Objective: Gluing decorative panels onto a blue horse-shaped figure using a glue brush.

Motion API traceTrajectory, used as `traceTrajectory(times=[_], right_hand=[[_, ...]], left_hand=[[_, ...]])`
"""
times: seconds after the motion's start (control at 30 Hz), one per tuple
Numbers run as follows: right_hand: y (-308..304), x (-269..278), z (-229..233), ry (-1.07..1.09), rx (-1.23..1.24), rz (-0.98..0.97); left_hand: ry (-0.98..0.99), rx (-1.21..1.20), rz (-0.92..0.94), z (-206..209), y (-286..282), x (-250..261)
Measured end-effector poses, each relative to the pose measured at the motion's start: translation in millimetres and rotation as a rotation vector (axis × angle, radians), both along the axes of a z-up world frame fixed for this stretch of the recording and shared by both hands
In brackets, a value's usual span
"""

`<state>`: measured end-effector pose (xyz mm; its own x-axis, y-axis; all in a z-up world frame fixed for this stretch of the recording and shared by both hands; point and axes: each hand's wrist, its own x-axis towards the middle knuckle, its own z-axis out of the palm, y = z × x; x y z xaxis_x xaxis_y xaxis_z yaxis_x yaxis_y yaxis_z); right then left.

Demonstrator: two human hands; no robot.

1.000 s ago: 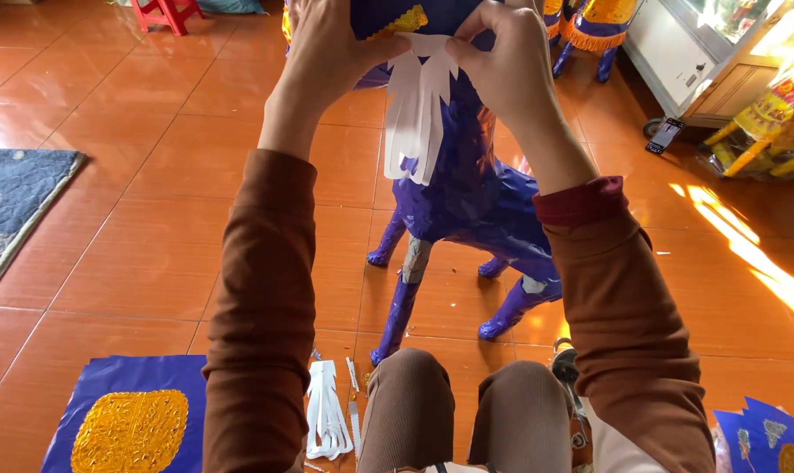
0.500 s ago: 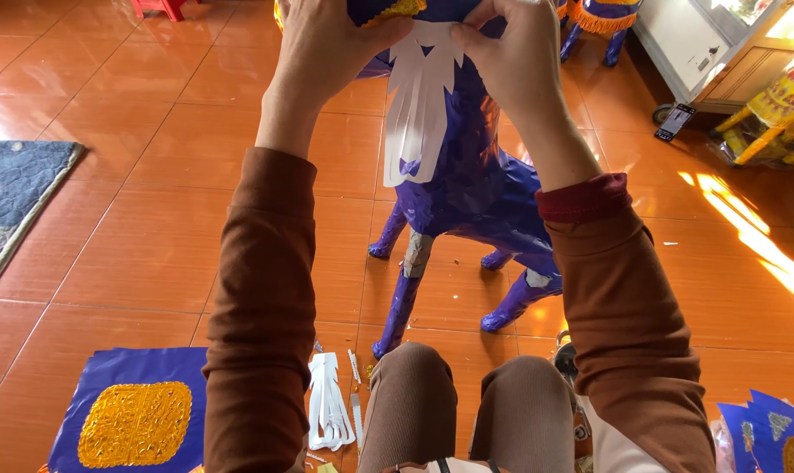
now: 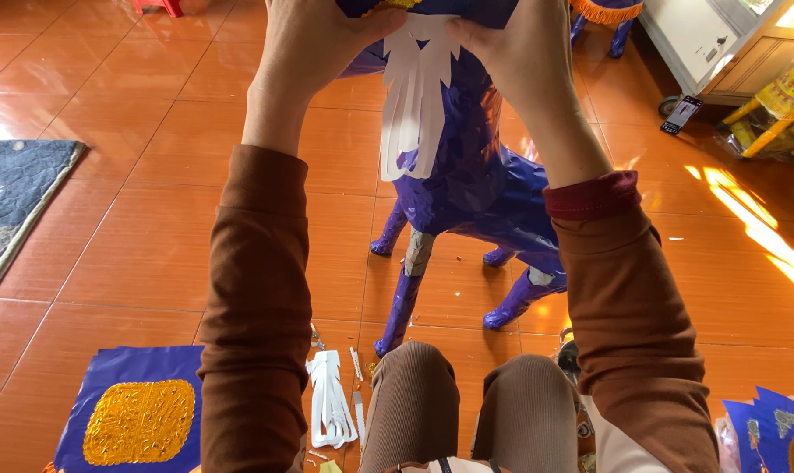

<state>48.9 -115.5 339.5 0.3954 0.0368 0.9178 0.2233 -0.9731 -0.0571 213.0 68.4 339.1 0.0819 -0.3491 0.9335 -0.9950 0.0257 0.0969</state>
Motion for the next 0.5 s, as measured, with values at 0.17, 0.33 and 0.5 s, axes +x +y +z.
traceTrajectory(times=[0.17, 0.33, 0.5], right_hand=[[-5, -2, 4, 0.079, 0.02, 0.069], [-5, 0, 6, 0.144, 0.082, 0.172], [-4, -1, 2, 0.137, 0.079, 0.149]], left_hand=[[0.03, 0.033, -0.017, 0, -2, 5], [0.061, 0.042, -0.064, -2, -2, 6], [0.163, 0.158, 0.023, -8, -9, 21]])
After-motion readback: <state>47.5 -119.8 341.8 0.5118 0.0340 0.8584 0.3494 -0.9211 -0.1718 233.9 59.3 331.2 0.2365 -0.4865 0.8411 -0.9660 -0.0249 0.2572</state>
